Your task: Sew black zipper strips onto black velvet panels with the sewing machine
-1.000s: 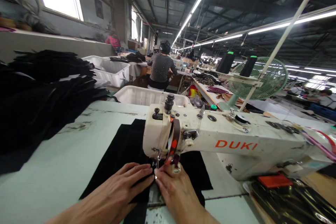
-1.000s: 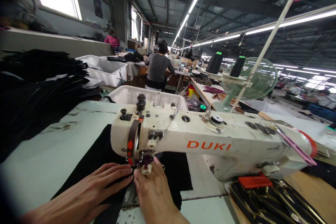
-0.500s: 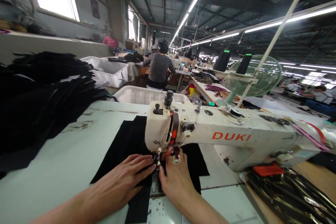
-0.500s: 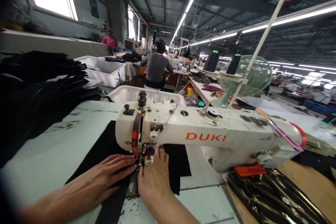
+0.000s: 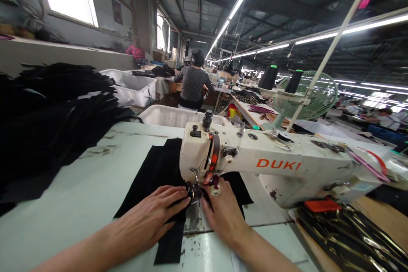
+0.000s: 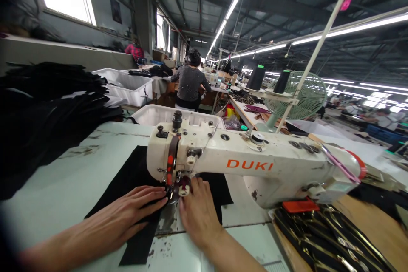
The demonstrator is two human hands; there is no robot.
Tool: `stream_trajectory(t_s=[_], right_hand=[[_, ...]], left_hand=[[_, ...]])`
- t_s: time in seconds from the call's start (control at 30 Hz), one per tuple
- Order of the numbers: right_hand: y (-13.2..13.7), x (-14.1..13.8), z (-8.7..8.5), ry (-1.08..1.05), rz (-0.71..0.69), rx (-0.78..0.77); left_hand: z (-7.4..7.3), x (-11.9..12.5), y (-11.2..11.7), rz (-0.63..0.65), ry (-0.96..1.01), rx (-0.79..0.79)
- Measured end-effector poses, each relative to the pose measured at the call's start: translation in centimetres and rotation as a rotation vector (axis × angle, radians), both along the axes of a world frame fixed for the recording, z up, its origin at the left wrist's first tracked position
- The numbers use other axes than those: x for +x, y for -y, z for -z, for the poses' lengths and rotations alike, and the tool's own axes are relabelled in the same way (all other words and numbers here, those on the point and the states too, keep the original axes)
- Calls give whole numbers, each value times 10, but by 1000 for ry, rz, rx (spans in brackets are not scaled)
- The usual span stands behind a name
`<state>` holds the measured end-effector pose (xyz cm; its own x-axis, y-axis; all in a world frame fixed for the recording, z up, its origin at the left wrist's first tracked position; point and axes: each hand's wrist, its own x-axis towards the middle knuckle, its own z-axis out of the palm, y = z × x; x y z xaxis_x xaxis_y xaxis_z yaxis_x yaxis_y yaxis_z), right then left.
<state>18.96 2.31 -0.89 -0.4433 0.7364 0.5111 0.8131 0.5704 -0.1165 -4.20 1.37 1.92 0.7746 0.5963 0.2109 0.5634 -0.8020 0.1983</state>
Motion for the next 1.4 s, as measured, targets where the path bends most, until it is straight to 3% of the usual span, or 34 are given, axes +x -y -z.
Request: stream_trajectory(t_s=[0.13, 0.3, 0.53, 0.63, 0.93, 1.17, 1.4], right_hand=[[10, 0, 2, -47, -171, 91], [-2, -9, 13, -19, -154, 102], [-4, -9, 15, -19, -179, 95], [-5, -10, 17, -33, -165, 86], [-6, -12, 19, -61, -114, 50], [-3, -3, 13, -99, -178, 51], [-5, -3, 15, -132, -189, 131]], left_hand=[[-1, 1, 3, -33, 33, 15], [7, -1, 4, -27, 116, 21], [12, -5, -3, -214, 308, -250], [11, -5, -5, -215, 315, -303], [19, -11, -2, -32, 184, -84], [9, -5, -4, 39, 25, 40], [0, -1, -8, 24, -39, 67]])
